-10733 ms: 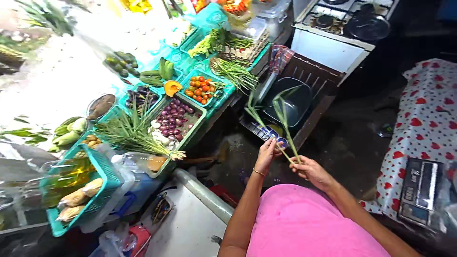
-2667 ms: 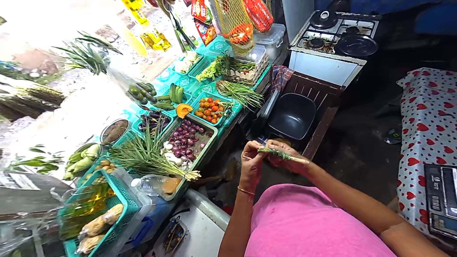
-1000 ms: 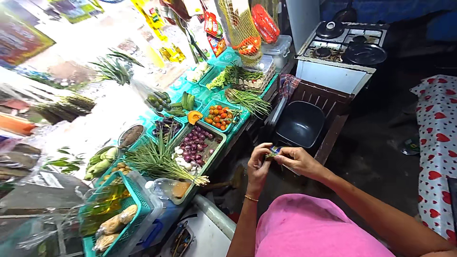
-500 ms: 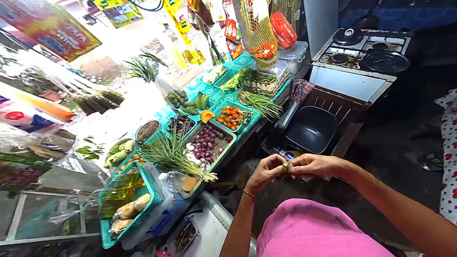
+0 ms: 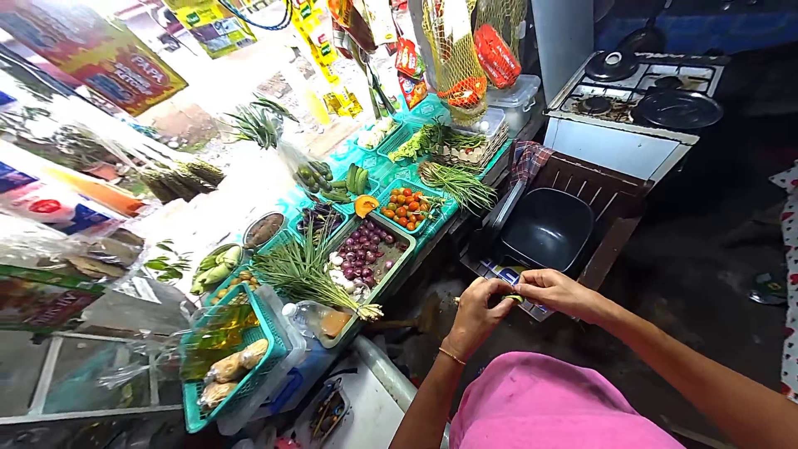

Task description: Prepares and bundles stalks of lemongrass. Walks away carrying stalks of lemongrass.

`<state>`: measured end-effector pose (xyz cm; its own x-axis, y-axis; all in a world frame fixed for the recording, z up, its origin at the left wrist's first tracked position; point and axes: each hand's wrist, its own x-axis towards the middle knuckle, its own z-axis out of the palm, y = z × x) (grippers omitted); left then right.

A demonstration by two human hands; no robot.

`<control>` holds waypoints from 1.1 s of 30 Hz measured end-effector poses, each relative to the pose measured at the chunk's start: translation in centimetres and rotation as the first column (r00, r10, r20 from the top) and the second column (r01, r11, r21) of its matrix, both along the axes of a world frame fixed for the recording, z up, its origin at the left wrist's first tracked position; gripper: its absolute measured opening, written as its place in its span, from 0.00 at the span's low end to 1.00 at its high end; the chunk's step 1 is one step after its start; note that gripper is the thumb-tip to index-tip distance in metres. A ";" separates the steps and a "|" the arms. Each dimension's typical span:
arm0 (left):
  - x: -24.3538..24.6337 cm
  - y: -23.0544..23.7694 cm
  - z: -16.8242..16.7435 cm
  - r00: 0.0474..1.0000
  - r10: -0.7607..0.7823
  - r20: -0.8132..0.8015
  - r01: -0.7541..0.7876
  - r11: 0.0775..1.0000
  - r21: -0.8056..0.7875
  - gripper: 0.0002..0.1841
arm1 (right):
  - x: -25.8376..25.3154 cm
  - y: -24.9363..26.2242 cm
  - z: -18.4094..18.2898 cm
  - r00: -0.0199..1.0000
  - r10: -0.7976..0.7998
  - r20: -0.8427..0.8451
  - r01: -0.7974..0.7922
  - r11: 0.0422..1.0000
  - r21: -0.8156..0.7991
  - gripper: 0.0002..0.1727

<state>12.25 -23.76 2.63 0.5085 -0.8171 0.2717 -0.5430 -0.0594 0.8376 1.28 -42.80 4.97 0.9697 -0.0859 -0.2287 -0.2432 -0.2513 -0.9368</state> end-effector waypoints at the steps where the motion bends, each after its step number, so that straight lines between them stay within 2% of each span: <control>1: -0.1 -0.1 -0.2 0.999 0.027 0.023 -0.027 1.000 -0.015 0.09 | -0.1 0.0 -0.1 0.999 -0.026 0.026 0.026 0.999 -0.028 0.13; 4: -0.1 -0.3 -0.7 0.997 0.054 0.052 -0.052 0.998 -0.045 0.09 | -0.2 0.3 0.1 0.994 -0.050 0.097 0.068 0.981 -0.184 0.15; 8: -0.1 -0.6 -0.6 0.993 0.093 0.070 -0.084 0.989 -0.121 0.09 | 0.1 0.8 0.1 0.973 -0.139 0.186 0.156 0.984 -0.081 0.15; 10: -0.3 -0.8 -0.4 0.991 0.127 0.050 -0.116 0.977 -0.180 0.08 | 0.2 1.1 0.4 0.957 -0.161 0.240 0.191 0.976 -0.107 0.16; 12: -0.5 -1.0 -0.2 0.987 0.155 -0.037 -0.159 0.954 -0.254 0.08 | 0.2 1.4 0.7 0.939 -0.175 0.297 0.212 0.973 -0.096 0.16; 14: -0.5 -1.1 0.1 0.969 0.155 -0.193 -0.209 0.928 -0.308 0.08 | 0.3 1.5 0.9 0.923 -0.187 0.337 0.190 0.981 0.024 0.14; 17: -0.7 -1.2 1.2 0.896 0.085 -0.437 -0.264 0.892 -0.368 0.08 | 0.5 2.0 0.9 0.903 -0.200 0.381 0.173 0.979 0.105 0.17; 22: -0.6 -1.3 1.7 0.812 0.054 -0.581 -0.330 0.863 -0.382 0.07 | 1.2 2.5 0.0 0.836 -0.231 0.498 0.195 0.973 0.124 0.15; 25: -0.6 -1.2 1.7 0.819 0.074 -0.569 -0.335 0.867 -0.370 0.08 | 1.2 3.2 0.3 0.826 -0.234 0.513 0.254 0.967 0.032 0.14; 29: -1.4 -1.5 2.1 0.838 0.121 -0.532 -0.353 0.864 -0.359 0.08 | 1.3 4.4 0.5 0.764 -0.249 0.595 0.397 0.909 -0.130 0.13; 33: -2.0 -1.8 2.0 0.834 0.069 -0.548 -0.333 0.854 -0.399 0.08 | 1.2 4.5 0.7 0.726 -0.219 0.652 0.443 0.874 -0.199 0.12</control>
<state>10.25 -25.51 4.58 0.8157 -0.5230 0.2472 -0.0643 0.3428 0.9372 2.46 -38.30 5.65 0.7862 -0.3865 0.4822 0.2056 -0.5723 -0.7938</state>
